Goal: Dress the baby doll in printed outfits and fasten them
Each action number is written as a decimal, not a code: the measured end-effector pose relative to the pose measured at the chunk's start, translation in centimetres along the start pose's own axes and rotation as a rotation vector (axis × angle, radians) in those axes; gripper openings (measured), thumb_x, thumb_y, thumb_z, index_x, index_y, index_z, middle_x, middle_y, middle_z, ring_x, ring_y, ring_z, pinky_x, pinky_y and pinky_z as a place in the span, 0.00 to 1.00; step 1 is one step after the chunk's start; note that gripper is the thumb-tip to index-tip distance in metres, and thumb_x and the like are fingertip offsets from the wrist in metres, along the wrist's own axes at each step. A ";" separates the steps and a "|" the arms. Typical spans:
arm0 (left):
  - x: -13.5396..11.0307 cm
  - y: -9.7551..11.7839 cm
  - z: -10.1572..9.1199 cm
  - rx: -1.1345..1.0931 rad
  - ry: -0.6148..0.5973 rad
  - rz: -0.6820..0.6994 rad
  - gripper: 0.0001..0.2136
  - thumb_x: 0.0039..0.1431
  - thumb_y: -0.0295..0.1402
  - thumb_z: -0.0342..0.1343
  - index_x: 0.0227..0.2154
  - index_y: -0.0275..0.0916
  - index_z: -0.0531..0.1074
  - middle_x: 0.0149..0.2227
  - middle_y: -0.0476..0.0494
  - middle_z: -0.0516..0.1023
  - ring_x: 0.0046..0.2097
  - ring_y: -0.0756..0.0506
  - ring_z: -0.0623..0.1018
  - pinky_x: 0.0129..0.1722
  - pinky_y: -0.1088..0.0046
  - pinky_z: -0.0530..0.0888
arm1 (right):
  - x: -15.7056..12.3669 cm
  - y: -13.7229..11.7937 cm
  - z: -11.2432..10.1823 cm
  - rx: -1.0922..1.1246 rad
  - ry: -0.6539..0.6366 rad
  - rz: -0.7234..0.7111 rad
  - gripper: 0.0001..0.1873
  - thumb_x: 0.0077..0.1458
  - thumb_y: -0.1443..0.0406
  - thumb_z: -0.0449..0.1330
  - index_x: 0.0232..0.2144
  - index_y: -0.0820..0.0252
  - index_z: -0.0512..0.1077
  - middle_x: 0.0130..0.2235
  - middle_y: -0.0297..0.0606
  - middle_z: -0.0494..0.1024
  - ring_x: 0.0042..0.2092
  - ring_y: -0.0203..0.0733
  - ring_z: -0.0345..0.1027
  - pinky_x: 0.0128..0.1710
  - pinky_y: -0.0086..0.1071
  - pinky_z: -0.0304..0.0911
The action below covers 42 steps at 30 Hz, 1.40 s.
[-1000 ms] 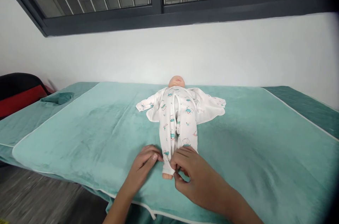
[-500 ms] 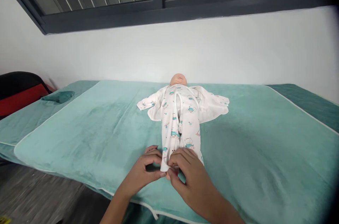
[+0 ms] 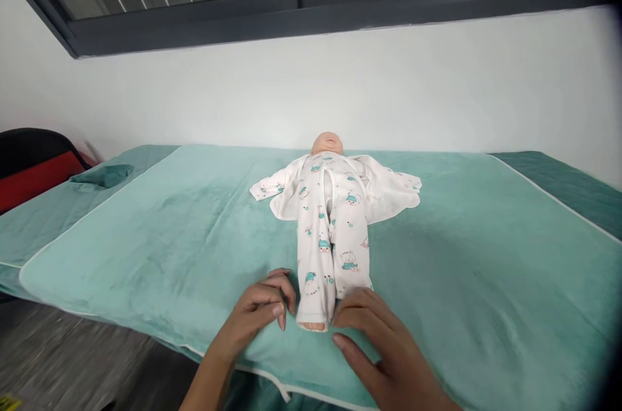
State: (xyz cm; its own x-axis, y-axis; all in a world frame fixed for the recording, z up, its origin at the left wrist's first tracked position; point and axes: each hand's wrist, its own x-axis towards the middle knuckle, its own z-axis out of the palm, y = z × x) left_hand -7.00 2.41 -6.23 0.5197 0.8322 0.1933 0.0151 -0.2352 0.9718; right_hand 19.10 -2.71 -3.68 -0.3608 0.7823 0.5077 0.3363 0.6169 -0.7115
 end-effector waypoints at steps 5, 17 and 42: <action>-0.3 -0.8 0.8 -0.173 0.227 0.007 0.16 0.65 0.38 0.52 0.22 0.38 0.72 0.28 0.46 0.72 0.35 0.46 0.72 0.57 0.59 0.61 | -2.7 2.4 -0.8 -0.192 0.272 0.197 0.16 0.62 0.73 0.53 0.50 0.52 0.65 0.51 0.40 0.70 0.52 0.41 0.67 0.50 0.34 0.66; -0.1 -1.4 1.2 -0.205 0.334 -0.005 0.14 0.65 0.35 0.54 0.23 0.38 0.72 0.28 0.47 0.71 0.35 0.47 0.70 0.54 0.62 0.63 | -0.6 0.7 -1.2 -0.092 0.287 0.178 0.07 0.65 0.71 0.52 0.41 0.54 0.67 0.36 0.34 0.71 0.36 0.36 0.68 0.33 0.28 0.65; 6.2 -1.9 0.4 0.893 0.573 0.056 0.15 0.64 0.31 0.53 0.53 0.40 0.72 0.55 0.39 0.73 0.60 0.37 0.66 0.62 0.52 0.63 | 4.5 8.4 -5.3 -0.580 0.087 0.106 0.14 0.62 0.71 0.54 0.49 0.60 0.71 0.50 0.45 0.74 0.53 0.50 0.64 0.53 0.43 0.61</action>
State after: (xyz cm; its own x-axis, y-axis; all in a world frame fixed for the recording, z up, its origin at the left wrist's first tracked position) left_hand -3.44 7.77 -6.98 0.0629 0.8664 0.4954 0.7461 -0.3705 0.5532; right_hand 24.93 6.45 -4.80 -0.2350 0.8310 0.5042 0.7958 0.4624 -0.3911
